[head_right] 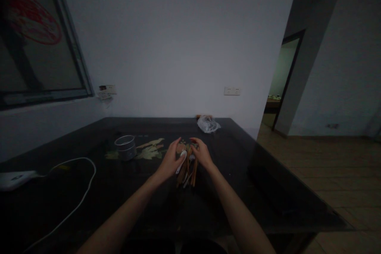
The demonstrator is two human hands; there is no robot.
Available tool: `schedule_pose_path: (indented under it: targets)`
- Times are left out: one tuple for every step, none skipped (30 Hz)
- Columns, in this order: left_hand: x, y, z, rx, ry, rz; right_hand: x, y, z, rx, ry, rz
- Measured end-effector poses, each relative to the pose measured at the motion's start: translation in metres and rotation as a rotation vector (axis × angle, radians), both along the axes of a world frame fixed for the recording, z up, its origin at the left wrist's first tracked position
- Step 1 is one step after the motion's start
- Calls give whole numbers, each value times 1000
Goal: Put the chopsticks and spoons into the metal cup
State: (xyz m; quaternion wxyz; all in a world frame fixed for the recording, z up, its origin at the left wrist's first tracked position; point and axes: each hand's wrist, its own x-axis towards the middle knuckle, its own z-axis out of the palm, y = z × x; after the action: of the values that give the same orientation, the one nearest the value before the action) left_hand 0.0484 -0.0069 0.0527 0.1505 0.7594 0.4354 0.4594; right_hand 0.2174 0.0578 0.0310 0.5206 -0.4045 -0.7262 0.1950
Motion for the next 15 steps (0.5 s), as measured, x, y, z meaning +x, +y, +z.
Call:
schedule_pose_path:
  targets:
    - [-9, -4, 11, 94, -31, 16, -6, -3, 6, 6, 32, 15]
    - [-21, -8, 21, 176, -47, 38, -12, -6, 11, 7, 64, 32]
    - [-34, -10, 32, 249, -54, 76, -18, -8, 16, 3, 98, 49]
    - [-50, -12, 41, 317, -53, 130, -25, -10, 21, -7, 134, 67]
    - [-68, -11, 50, 377, -51, 193, -32, -11, 25, -21, 168, 90]
    - [-88, -9, 56, 430, -63, 264, -40, -10, 29, -34, 199, 112]
    - [-108, -6, 61, 472, -87, 342, -49, -9, 33, -46, 225, 132]
    - [-130, -1, 63, 502, -116, 422, -58, -7, 35, -55, 242, 149]
    - [-152, 6, 62, 524, -146, 497, -69, -4, 37, -63, 248, 165]
    - [-173, 13, 58, 535, -176, 568, -81, 0, 38, -72, 245, 175]
    - [-193, 21, 52, 532, -208, 632, -94, 5, 37, -89, 226, 195]
    - [-211, 29, 43, 493, -234, 679, -109, 10, 35, -112, 191, 211]
    - [-227, 36, 32, 427, -272, 715, -124, 16, 31, -144, 151, 224]
    - [-239, 44, 20, 337, -337, 746, -140, 21, 25, -191, 114, 236]
    - [-248, 51, 7, 216, -428, 759, -156, 27, 18, -243, 80, 253]
